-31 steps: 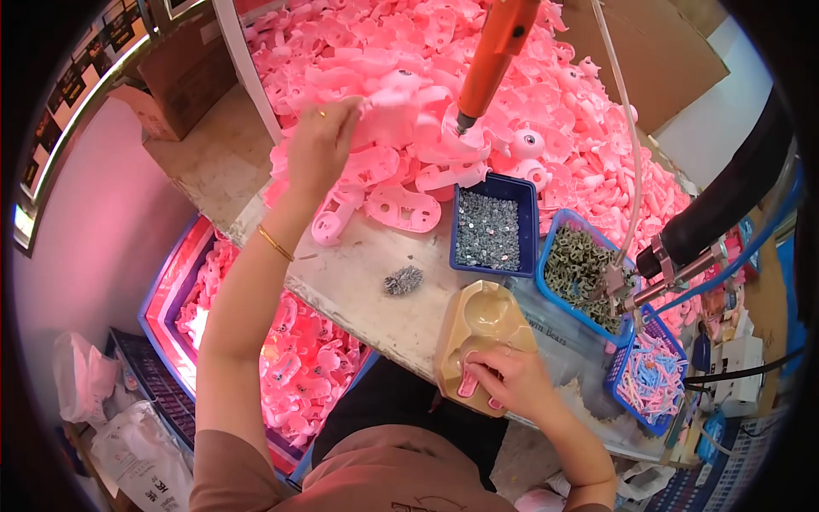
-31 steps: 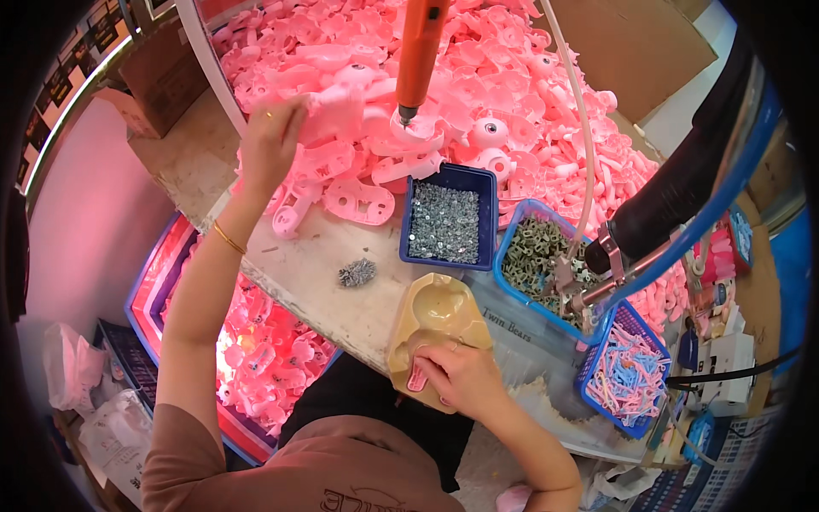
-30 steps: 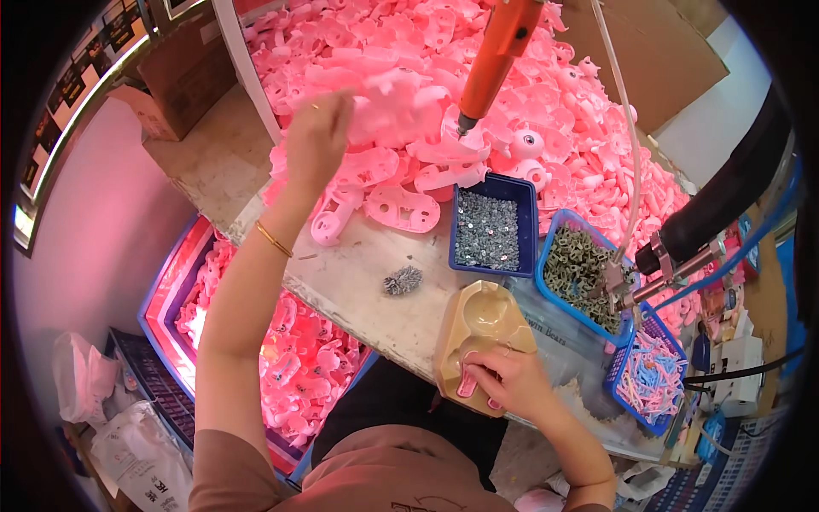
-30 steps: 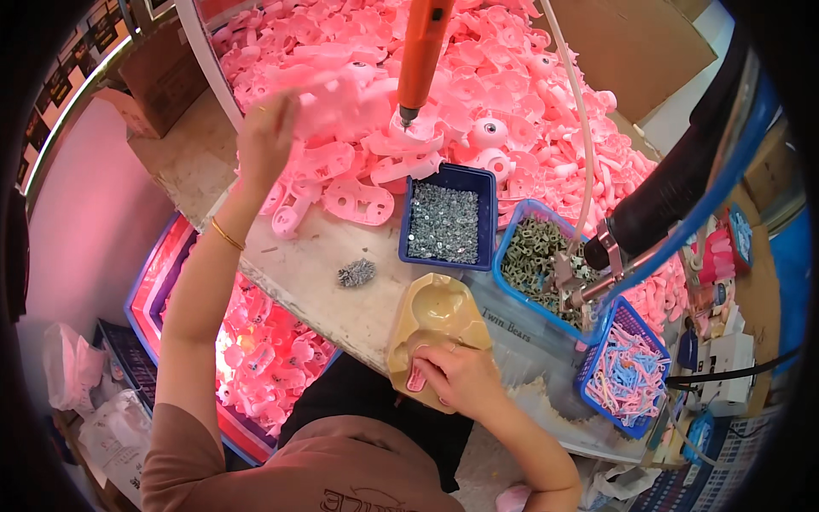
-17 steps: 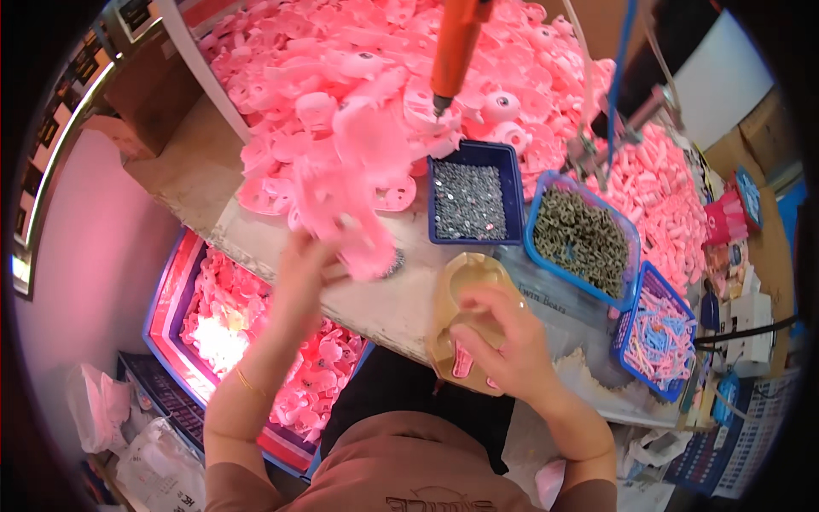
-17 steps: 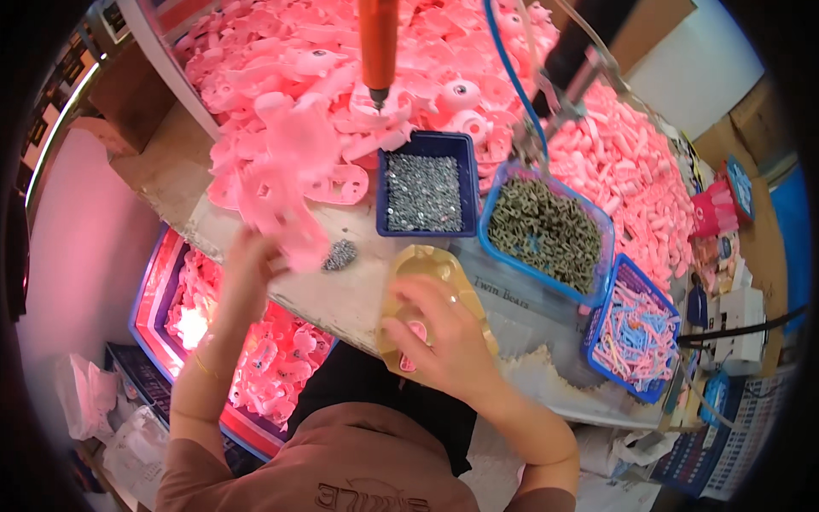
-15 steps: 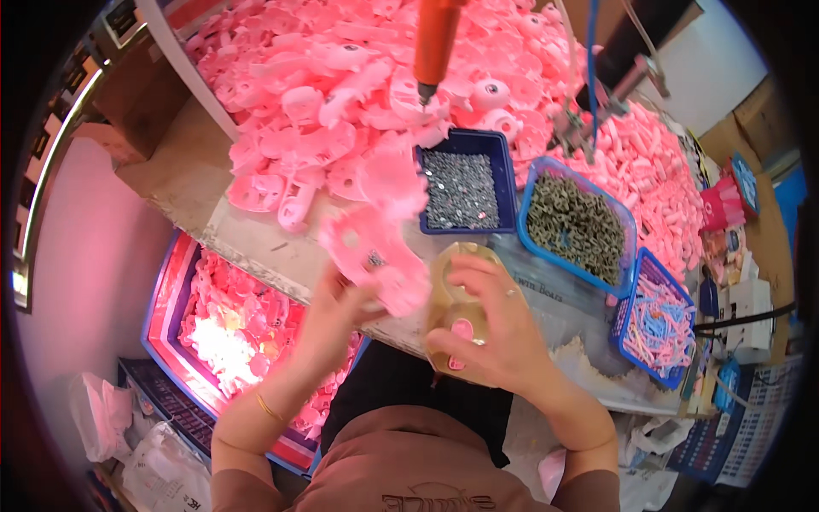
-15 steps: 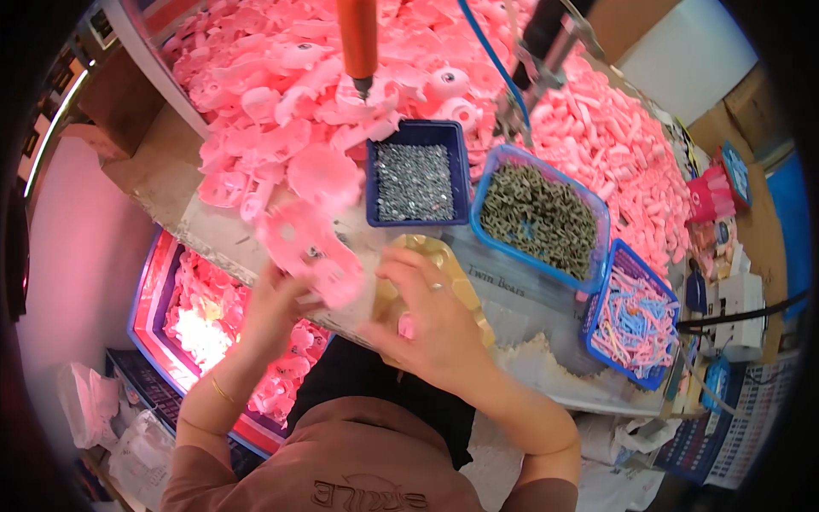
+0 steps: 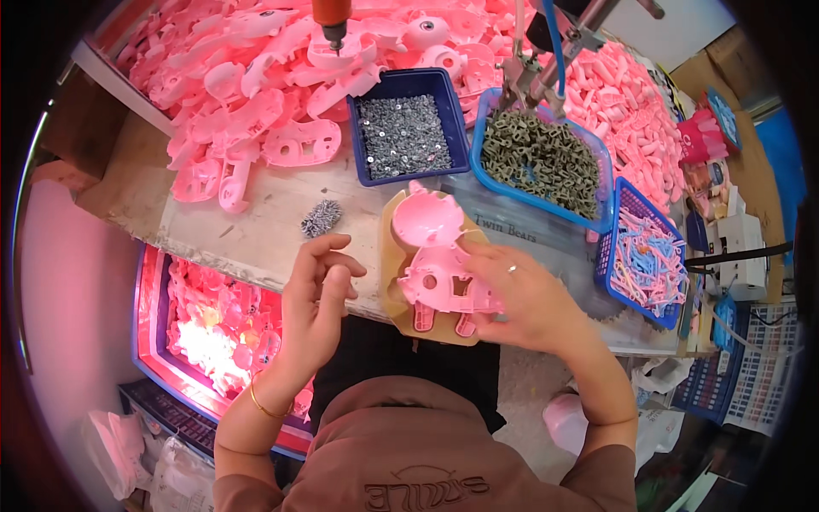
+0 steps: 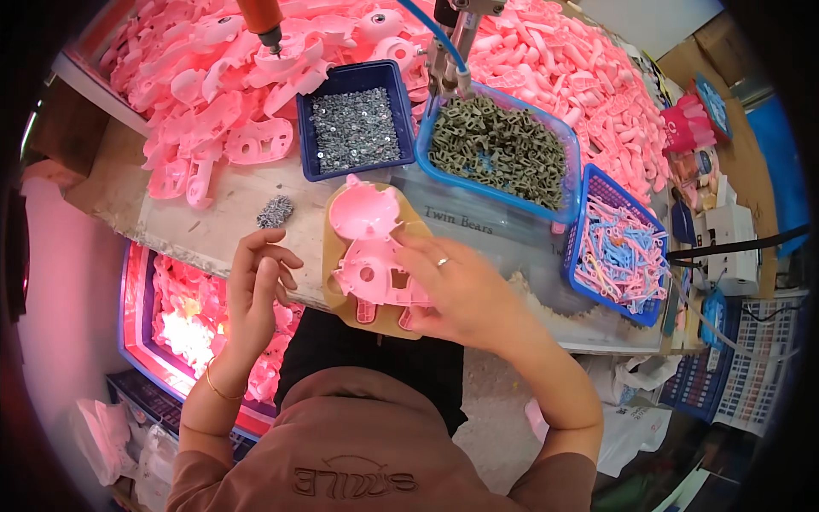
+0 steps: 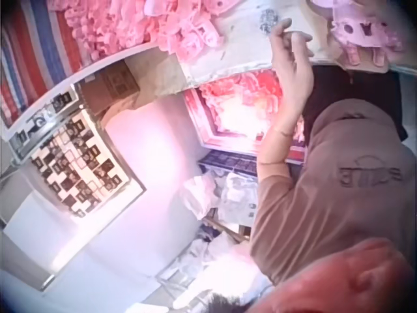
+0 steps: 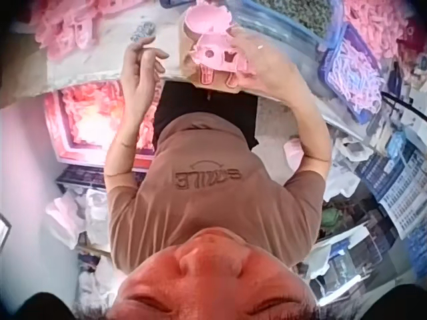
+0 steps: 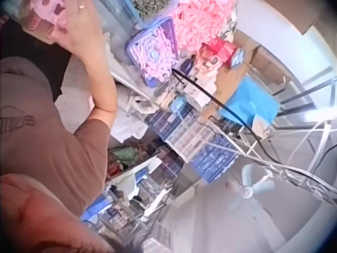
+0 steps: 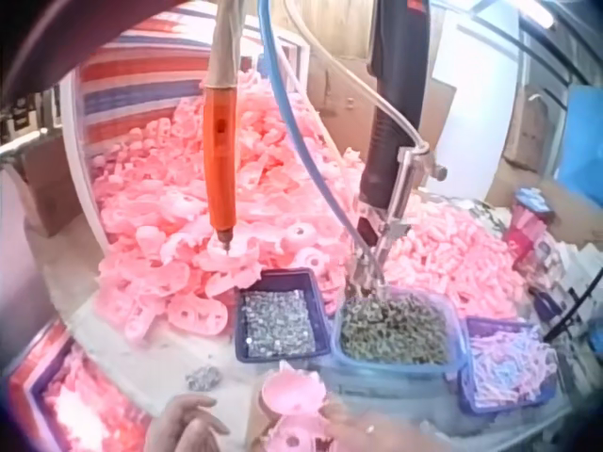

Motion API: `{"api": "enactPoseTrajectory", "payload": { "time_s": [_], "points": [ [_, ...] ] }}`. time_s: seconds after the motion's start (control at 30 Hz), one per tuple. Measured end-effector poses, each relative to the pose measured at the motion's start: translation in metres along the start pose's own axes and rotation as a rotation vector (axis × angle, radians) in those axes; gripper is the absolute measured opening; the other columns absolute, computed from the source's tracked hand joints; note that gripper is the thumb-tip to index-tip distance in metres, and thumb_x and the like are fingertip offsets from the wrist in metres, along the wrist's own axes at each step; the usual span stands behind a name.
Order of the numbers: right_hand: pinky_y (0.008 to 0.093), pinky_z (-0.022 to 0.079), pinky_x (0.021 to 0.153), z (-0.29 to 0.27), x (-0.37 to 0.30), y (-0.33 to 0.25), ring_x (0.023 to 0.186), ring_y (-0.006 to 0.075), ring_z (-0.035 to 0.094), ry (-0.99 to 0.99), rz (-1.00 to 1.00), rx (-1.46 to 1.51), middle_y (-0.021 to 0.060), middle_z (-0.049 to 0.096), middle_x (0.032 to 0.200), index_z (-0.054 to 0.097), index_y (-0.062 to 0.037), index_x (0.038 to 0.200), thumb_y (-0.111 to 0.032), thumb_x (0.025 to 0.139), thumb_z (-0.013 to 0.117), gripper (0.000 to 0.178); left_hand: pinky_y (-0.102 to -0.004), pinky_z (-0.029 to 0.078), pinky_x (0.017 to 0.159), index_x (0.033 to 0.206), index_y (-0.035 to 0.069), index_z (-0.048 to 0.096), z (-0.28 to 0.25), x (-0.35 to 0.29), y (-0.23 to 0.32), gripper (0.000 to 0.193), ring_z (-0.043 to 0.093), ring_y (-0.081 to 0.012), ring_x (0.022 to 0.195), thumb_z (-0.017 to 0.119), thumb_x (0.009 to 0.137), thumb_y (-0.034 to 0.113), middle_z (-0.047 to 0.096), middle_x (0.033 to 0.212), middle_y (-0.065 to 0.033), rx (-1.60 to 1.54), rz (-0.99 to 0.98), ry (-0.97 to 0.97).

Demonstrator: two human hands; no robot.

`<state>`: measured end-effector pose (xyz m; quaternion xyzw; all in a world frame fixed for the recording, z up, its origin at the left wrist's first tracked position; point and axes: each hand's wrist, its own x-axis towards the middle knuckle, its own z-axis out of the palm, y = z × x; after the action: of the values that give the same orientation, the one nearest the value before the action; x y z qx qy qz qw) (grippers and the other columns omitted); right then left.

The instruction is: The person assembles toy bodies by placing plastic parts into a fixture, inserting internal linkages and components by hand, and securing them with screws using an electric screwdriver.

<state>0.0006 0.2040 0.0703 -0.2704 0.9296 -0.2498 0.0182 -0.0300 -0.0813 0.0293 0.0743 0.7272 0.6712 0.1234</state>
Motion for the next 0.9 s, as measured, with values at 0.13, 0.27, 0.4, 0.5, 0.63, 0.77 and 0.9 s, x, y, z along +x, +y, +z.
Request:
{"api": "enactPoseTrajectory", "payload": {
  "time_s": [0.13, 0.27, 0.4, 0.5, 0.63, 0.77, 0.9],
  "points": [
    [0.0470, 0.047, 0.099, 0.003, 0.001, -0.001, 0.122, 0.0376, 0.054, 0.004, -0.064, -0.071, 0.0152, 0.055, 0.135, 0.049, 0.0000, 0.134, -0.018, 0.070, 0.080, 0.074, -0.0375, 0.050, 0.083, 0.130, 0.003, 0.054, 0.017, 0.001, 0.002, 0.044, 0.061, -0.0255, 0.102, 0.068, 0.091, 0.017, 0.065, 0.115, -0.0131, 0.363, 0.337, -0.018],
    [0.0462, 0.046, 0.097, -0.006, -0.014, -0.004, 0.119, 0.0367, 0.054, 0.077, 0.029, -0.009, 0.0149, 0.056, 0.133, 0.051, -0.0008, 0.132, -0.020, 0.071, 0.080, 0.070, -0.0464, 0.043, 0.102, 0.130, 0.005, 0.056, 0.029, 0.008, 0.009, 0.058, 0.051, -0.0370, 0.123, 0.079, 0.079, 0.019, 0.056, 0.134, -0.0156, 0.647, 0.602, -0.118],
    [0.0456, 0.047, 0.095, -0.001, -0.027, 0.003, 0.114, 0.0346, 0.057, 0.075, 0.145, 0.016, 0.0142, 0.058, 0.129, 0.055, -0.0033, 0.131, -0.019, 0.074, 0.080, 0.064, -0.0499, 0.037, 0.111, 0.133, 0.005, 0.055, 0.048, 0.015, 0.011, 0.063, 0.043, -0.0375, 0.135, 0.079, 0.079, 0.027, 0.049, 0.144, -0.0152, 0.794, 0.662, -0.206],
    [0.0453, 0.047, 0.093, 0.001, -0.029, 0.001, 0.109, 0.0327, 0.059, 0.100, 0.166, 0.006, 0.0128, 0.062, 0.122, 0.058, -0.0048, 0.128, -0.022, 0.075, 0.080, 0.060, -0.0511, 0.034, 0.114, 0.134, 0.005, 0.055, 0.062, 0.021, 0.011, 0.065, 0.041, -0.0373, 0.137, 0.079, 0.078, 0.029, 0.049, 0.145, -0.0139, 0.877, 0.673, -0.271],
    [0.0432, 0.046, 0.093, 0.000, -0.029, 0.002, 0.107, 0.0307, 0.060, 0.132, 0.135, -0.056, 0.0108, 0.065, 0.117, 0.060, -0.0063, 0.127, -0.024, 0.076, 0.079, 0.057, -0.0506, 0.036, 0.112, 0.132, 0.003, 0.056, 0.074, 0.026, 0.009, 0.065, 0.045, -0.0358, 0.134, 0.080, 0.076, 0.026, 0.052, 0.142, -0.0128, 0.867, 0.636, -0.323],
    [0.0395, 0.045, 0.091, 0.000, -0.030, 0.003, 0.105, 0.0261, 0.061, 0.146, 0.089, -0.111, 0.0076, 0.066, 0.113, 0.060, -0.0072, 0.125, -0.026, 0.078, 0.077, 0.054, -0.0484, 0.041, 0.107, 0.130, 0.001, 0.057, 0.074, 0.029, 0.009, 0.064, 0.050, -0.0347, 0.127, 0.080, 0.075, 0.023, 0.056, 0.137, -0.0125, 0.835, 0.652, -0.327],
    [0.0375, 0.045, 0.089, -0.002, -0.032, 0.006, 0.103, 0.0222, 0.061, 0.109, 0.100, -0.136, 0.0053, 0.068, 0.109, 0.060, -0.0070, 0.123, -0.027, 0.080, 0.075, 0.050, -0.0461, 0.044, 0.101, 0.129, 0.001, 0.058, 0.075, 0.030, 0.013, 0.064, 0.052, -0.0334, 0.123, 0.081, 0.073, 0.023, 0.058, 0.135, -0.0116, 0.869, 0.691, -0.333]
  ]
}}
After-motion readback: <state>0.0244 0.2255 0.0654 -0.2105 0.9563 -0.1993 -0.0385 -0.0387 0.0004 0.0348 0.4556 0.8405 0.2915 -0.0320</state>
